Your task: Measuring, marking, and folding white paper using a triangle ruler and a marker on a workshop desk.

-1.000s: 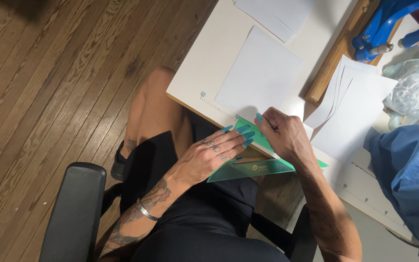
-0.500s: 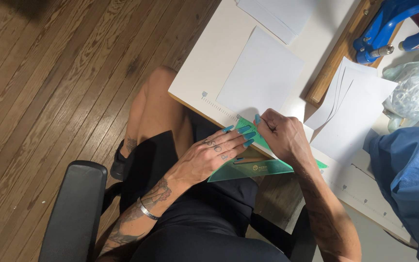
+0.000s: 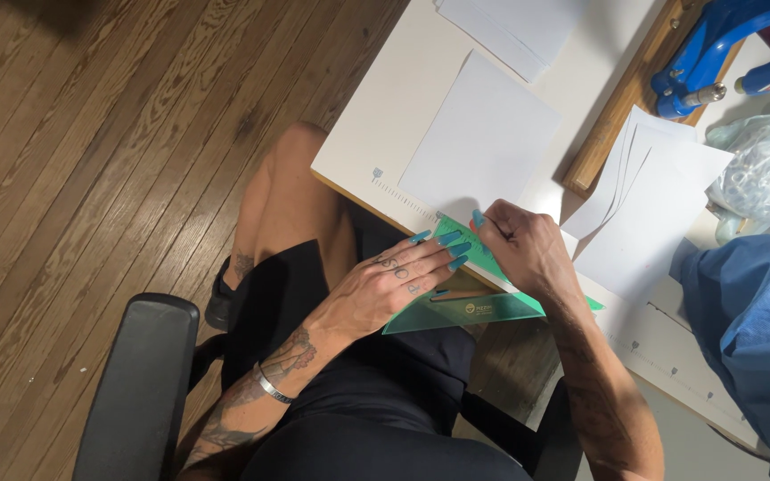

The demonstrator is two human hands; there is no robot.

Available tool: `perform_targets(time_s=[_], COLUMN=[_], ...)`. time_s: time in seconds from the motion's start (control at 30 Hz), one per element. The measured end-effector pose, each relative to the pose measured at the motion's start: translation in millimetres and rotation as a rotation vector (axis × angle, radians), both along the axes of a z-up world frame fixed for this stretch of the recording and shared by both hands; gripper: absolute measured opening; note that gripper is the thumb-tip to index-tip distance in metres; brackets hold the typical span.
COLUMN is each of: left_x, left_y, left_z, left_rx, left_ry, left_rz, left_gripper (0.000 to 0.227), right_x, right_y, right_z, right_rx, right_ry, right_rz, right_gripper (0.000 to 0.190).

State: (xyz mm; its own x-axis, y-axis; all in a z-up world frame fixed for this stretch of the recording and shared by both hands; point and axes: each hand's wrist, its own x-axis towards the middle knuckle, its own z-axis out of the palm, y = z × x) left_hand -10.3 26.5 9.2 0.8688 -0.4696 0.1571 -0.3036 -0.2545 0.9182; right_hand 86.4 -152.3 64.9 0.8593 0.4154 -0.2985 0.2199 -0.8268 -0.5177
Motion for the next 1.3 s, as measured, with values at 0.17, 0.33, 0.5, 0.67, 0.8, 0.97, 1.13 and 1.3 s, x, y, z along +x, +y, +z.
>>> perform_targets(time_s=[0.17, 0.33, 0.5, 0.67, 0.8, 0.97, 1.13, 1.3], left_x=[-4.6, -5.2, -5.4, -6.5, -6.2, -5.6, -5.4, -4.7], left_y=[-8.7, -8.1, -7.2, -12.0, -12.9, -11.5, -9.4, -8.3], left_z=[-21.4, -20.8, -18.5, -31.0, -31.7, -26.9, -21.9, -16.1], left_rx=[0.307, 0.312, 0.317, 0.337, 0.334, 0.286, 0.295, 0.268], left_ry=[-0.270, -0.289, -0.343, -0.366, -0.383, -0.314, -0.315, -0.463], left_rz=[0.089, 0.112, 0.142, 0.156, 0.170, 0.148, 0.131, 0.236], left_gripper=[0.035, 0.035, 0.034, 0.035, 0.036, 0.035, 0.035, 0.034], right_x=[-1.0, -1.1, 2.2, -0.1, 1.3, 3.5, -3.0, -2.4], right_y=[3.2, 4.8, 7.0, 7.8, 8.4, 4.7, 5.7, -9.9], right_z=[-1.0, -2.7, 3.0, 6.4, 4.3, -4.0, 10.6, 9.2], right_rx=[-0.043, -0.071, -0.099, -0.076, -0.071, -0.085, -0.041, 0.245], right_ry=[-0.007, -0.016, 0.046, 0.070, 0.040, 0.052, 0.095, 0.090], right_rz=[-0.012, -0.023, -0.048, -0.101, -0.081, -0.084, -0.129, -0.335], right_gripper=[0.020, 0.019, 0.022, 0.023, 0.025, 0.024, 0.025, 0.025])
